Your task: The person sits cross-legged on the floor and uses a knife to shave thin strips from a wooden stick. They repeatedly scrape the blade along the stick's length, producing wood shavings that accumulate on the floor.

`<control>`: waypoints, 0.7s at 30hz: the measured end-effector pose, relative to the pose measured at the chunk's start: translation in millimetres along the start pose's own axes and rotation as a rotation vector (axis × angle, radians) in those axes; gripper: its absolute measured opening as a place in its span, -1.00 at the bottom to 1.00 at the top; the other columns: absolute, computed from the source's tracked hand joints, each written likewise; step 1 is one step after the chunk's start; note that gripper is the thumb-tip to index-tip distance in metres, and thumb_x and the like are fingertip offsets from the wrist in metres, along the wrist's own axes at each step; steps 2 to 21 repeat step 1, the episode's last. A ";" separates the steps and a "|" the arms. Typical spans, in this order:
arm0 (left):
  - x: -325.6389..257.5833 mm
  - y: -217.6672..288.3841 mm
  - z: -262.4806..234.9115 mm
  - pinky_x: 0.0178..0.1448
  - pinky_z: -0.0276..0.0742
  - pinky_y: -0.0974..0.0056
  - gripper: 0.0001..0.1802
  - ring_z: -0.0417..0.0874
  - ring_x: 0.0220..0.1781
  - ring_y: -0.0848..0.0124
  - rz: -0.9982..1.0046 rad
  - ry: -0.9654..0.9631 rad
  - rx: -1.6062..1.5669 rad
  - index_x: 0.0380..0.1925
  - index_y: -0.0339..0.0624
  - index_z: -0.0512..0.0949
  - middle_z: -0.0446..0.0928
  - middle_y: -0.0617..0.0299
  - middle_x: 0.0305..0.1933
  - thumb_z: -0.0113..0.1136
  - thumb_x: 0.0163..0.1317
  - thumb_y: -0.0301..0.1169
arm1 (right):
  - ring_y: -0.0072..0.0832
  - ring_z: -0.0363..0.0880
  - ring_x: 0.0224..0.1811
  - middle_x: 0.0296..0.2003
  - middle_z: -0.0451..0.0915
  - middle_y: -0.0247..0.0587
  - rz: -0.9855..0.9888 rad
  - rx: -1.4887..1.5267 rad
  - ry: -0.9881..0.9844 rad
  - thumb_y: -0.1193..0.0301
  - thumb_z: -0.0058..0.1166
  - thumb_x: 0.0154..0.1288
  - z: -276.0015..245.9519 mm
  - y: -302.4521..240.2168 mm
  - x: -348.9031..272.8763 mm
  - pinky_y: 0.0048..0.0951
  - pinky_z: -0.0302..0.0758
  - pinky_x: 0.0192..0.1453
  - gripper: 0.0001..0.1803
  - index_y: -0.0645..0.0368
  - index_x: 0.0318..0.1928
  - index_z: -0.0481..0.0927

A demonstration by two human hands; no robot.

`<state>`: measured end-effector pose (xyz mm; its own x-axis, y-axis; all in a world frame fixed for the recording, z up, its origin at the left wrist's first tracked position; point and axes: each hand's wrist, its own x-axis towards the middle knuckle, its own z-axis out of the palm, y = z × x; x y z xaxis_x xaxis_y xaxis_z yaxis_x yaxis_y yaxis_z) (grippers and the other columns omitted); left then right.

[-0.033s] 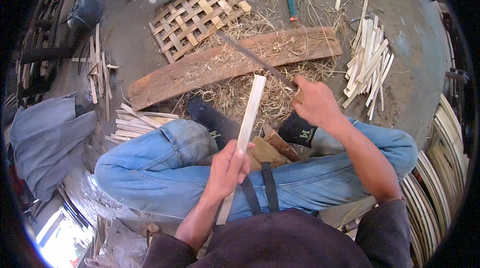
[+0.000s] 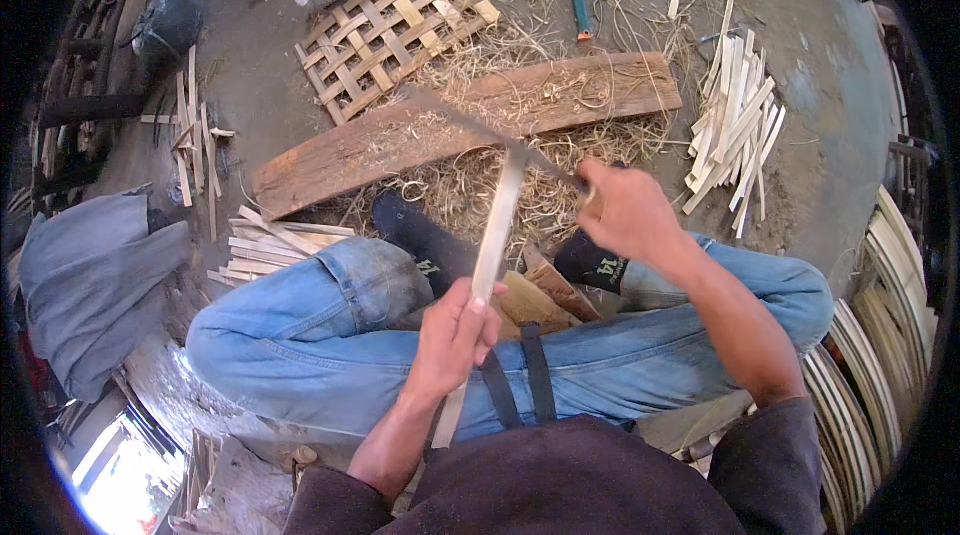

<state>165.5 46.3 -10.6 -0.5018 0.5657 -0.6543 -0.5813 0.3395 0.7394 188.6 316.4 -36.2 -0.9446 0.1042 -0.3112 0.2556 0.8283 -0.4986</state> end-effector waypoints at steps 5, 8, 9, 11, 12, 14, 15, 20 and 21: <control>-1.6 -1.5 2.1 -0.57 0.27 0.48 -0.70 0.35 -0.67 0.65 -0.005 0.003 -0.006 0.03 -0.24 0.46 0.42 0.33 -0.60 -0.21 0.50 -0.34 | 0.02 0.63 -0.35 -0.42 0.62 0.05 -0.055 0.050 -0.027 0.35 0.24 -0.01 -3.0 -7.1 -5.2 -0.09 0.56 -0.22 -0.64 0.14 -0.16 0.52; -1.6 -1.5 2.1 -0.57 0.27 0.48 -0.70 0.35 -0.67 0.65 -0.005 0.003 -0.006 0.03 -0.24 0.46 0.42 0.33 -0.60 -0.21 0.50 -0.34 | 0.02 0.63 -0.35 -0.42 0.62 0.05 -0.055 0.050 -0.027 0.35 0.24 -0.01 -3.0 -7.1 -5.2 -0.09 0.56 -0.22 -0.64 0.14 -0.16 0.52; -1.6 -1.5 2.1 -0.57 0.27 0.48 -0.70 0.35 -0.67 0.65 -0.005 0.003 -0.006 0.03 -0.24 0.46 0.42 0.33 -0.60 -0.21 0.50 -0.34 | 0.02 0.63 -0.35 -0.42 0.62 0.05 -0.055 0.050 -0.027 0.35 0.24 -0.01 -3.0 -7.1 -5.2 -0.09 0.56 -0.22 -0.64 0.14 -0.16 0.52; -1.6 -1.5 2.1 -0.57 0.27 0.48 -0.70 0.35 -0.67 0.65 -0.005 0.003 -0.006 0.03 -0.24 0.46 0.42 0.33 -0.60 -0.21 0.50 -0.34 | 0.02 0.63 -0.35 -0.42 0.62 0.05 -0.055 0.050 -0.027 0.35 0.24 -0.01 -3.0 -7.1 -5.2 -0.09 0.56 -0.22 -0.64 0.14 -0.16 0.52; -1.6 -1.5 2.1 -0.57 0.27 0.48 -0.70 0.35 -0.67 0.65 -0.005 0.003 -0.006 0.03 -0.24 0.46 0.42 0.33 -0.60 -0.21 0.50 -0.34 | 0.02 0.63 -0.35 -0.42 0.62 0.05 -0.055 0.050 -0.027 0.35 0.24 -0.01 -3.0 -7.1 -5.2 -0.09 0.56 -0.22 -0.64 0.14 -0.16 0.52; -1.6 -1.5 2.1 -0.57 0.27 0.48 -0.70 0.35 -0.67 0.65 -0.005 0.003 -0.006 0.03 -0.24 0.46 0.42 0.33 -0.60 -0.21 0.50 -0.34 | 0.02 0.63 -0.35 -0.42 0.62 0.05 -0.055 0.050 -0.027 0.35 0.24 -0.01 -3.0 -7.1 -5.2 -0.09 0.56 -0.22 -0.64 0.14 -0.16 0.52; -1.6 -1.5 2.1 -0.57 0.27 0.48 -0.70 0.35 -0.67 0.65 -0.005 0.003 -0.006 0.03 -0.24 0.46 0.42 0.33 -0.60 -0.21 0.50 -0.34 | 0.02 0.63 -0.35 -0.42 0.62 0.05 -0.055 0.050 -0.027 0.35 0.24 -0.01 -3.0 -7.1 -5.2 -0.09 0.56 -0.22 -0.64 0.14 -0.16 0.52; -1.6 -1.5 2.1 -0.57 0.27 0.48 -0.70 0.35 -0.67 0.65 -0.005 0.003 -0.006 0.03 -0.24 0.46 0.42 0.33 -0.60 -0.21 0.50 -0.34 | 0.02 0.63 -0.35 -0.42 0.62 0.05 -0.055 0.050 -0.027 0.35 0.24 -0.01 -3.0 -7.1 -5.2 -0.09 0.56 -0.22 -0.64 0.14 -0.16 0.52; -1.6 -1.5 2.1 -0.57 0.27 0.48 -0.70 0.35 -0.67 0.65 -0.005 0.003 -0.006 0.03 -0.24 0.46 0.42 0.33 -0.60 -0.21 0.50 -0.34 | 0.02 0.63 -0.35 -0.42 0.62 0.05 -0.055 0.050 -0.027 0.35 0.24 -0.01 -3.0 -7.1 -5.2 -0.09 0.56 -0.22 -0.64 0.14 -0.16 0.52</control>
